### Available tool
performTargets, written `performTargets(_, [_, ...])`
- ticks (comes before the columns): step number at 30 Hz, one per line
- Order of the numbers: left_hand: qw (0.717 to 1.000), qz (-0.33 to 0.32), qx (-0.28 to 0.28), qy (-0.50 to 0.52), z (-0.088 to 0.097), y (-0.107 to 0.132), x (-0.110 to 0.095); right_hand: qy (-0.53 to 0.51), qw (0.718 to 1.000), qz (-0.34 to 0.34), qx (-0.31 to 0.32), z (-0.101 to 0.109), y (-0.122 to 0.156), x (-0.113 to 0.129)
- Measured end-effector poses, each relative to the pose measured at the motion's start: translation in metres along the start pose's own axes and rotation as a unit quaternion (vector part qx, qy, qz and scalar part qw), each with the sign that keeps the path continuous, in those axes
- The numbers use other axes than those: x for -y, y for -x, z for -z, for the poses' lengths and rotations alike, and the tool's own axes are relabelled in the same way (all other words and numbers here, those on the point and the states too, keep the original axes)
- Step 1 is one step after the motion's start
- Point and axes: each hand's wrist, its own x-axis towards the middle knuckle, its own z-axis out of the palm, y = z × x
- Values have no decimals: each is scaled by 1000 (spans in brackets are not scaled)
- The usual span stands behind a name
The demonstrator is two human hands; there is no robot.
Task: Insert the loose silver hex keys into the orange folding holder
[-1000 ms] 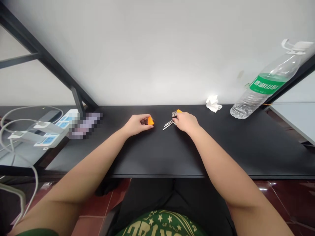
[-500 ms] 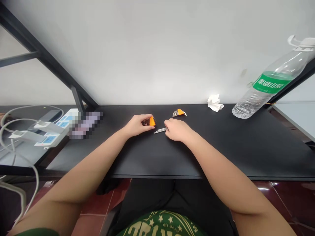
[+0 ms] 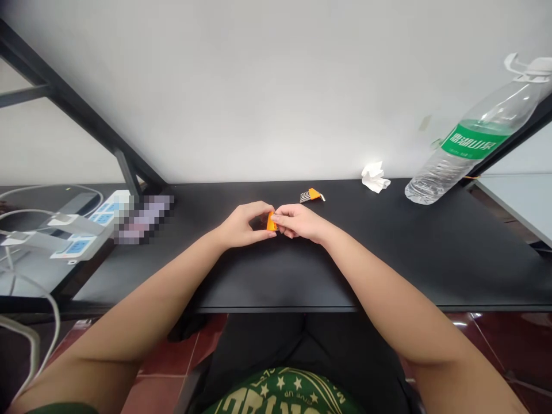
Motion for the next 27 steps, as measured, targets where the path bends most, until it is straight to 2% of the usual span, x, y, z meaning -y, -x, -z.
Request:
performTargets(3, [1000, 0, 11, -9, -1, 0, -3, -39, 999, -8, 33, 4, 0, -2])
performTargets(5, [999, -13, 17, -27, -2, 0, -5, -32, 999, -4, 31, 6, 0, -3])
performTargets(9, [999, -25, -23, -43, -3, -1, -5, -25, 999, 26, -11, 0, -2, -3])
performTargets(13, [997, 7, -63, -36, -6, -1, -2, -76, 995, 36, -62, -8, -4, 0])
performTargets(16, [995, 51, -63, -50, -5, -2, 2, -98, 987, 52, -117, -8, -6, 0])
performTargets(18, [993, 81, -44, -76, -3, -2, 5, -117, 979, 54, -155, -4, -8, -2])
performTargets(21, [985, 125, -14, -116, 2, -1, 9, -140, 968, 30, -208, 5, -11, -5])
performTargets(23, [980, 156, -20, -124, 5, -1, 10, -127, 965, -4, -229, 11, -13, -7])
performTargets(27, [973, 194, -52, -114, 8, 0, 13, -1, 965, -80, -249, 17, -16, -9])
